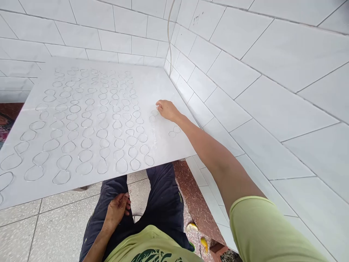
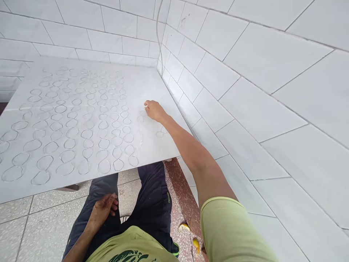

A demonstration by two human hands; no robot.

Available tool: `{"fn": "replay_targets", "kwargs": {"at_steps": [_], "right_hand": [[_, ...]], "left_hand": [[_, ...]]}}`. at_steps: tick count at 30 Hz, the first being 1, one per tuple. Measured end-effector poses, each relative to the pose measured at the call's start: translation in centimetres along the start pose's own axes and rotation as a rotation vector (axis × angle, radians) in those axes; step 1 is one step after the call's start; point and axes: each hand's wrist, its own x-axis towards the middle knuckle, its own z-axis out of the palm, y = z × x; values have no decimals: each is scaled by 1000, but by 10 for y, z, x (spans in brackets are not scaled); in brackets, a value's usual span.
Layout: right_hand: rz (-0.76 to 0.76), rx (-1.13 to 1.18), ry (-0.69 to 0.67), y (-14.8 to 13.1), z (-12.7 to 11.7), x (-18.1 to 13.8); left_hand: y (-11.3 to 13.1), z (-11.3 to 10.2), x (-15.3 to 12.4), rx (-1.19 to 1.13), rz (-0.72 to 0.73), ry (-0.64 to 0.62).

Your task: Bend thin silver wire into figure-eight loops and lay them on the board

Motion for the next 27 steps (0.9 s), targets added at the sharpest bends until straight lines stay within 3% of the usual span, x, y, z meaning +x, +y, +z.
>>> {"fn": "replay_targets", "kwargs": {"at_steps": [4,10,15,27], "right_hand": [[-103,-159,52,8,2,-22],[-223,-294,-45,5,25,-54],[-230,-371,-105,2,37,-56],[-401,-418,-130,25,24,-58]], "left_hand": [[0,0,2,20,0,-15],[5,4,4,38,4,-22],[7,3,3,50,-1,-24],[0,3,4,40,7,-30]]}}
